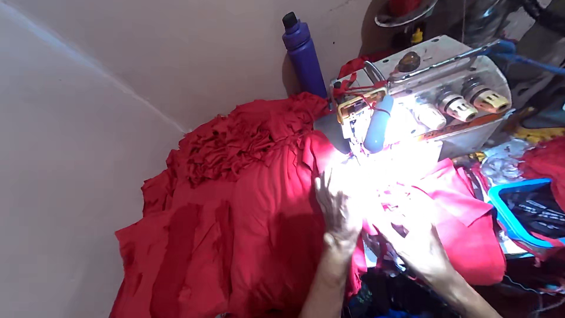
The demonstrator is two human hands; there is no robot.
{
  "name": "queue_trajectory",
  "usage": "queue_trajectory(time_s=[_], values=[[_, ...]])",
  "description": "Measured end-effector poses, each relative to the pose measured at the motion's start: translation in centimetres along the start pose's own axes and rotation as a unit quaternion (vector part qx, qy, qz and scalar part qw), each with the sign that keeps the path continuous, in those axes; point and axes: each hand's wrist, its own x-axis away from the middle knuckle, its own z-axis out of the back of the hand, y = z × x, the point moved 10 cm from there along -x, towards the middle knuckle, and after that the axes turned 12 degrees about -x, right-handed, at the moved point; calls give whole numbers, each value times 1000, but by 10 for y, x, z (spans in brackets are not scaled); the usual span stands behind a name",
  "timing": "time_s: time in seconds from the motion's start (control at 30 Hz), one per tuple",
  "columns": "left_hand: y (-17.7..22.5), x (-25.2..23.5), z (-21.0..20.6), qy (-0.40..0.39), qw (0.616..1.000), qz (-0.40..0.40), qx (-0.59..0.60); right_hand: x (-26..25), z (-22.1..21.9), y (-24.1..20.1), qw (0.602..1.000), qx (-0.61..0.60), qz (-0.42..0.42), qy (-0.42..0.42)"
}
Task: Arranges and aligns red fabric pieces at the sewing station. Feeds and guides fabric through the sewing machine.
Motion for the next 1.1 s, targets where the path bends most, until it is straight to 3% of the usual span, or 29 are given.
queue_trajectory(time_s=[0.17,0.43,0.63,0.8,0.87,0.97,1.03,1.1], values=[[16,29,2,-1,998,32,-45,11,13,0,998,-53,24,36],[3,4,-15,-66,994,87,19,-22,11,-2,993,-83,49,71],[-25,-20,-41,-217,969,90,69,-44,11,-5,993,64,66,73],[-47,-61,-68,-257,963,82,16,-25,16,-11,989,106,87,55],[-72,-79,-88,-290,950,119,1,-8,23,-18,989,102,103,41],[-103,-81,-92,-233,957,119,127,29,41,-22,986,113,125,-3],[-96,-59,-59,-155,967,81,183,56,59,-21,982,129,133,-18],[-75,-29,-14,-45,985,84,143,75,81,-15,980,142,138,-8]])
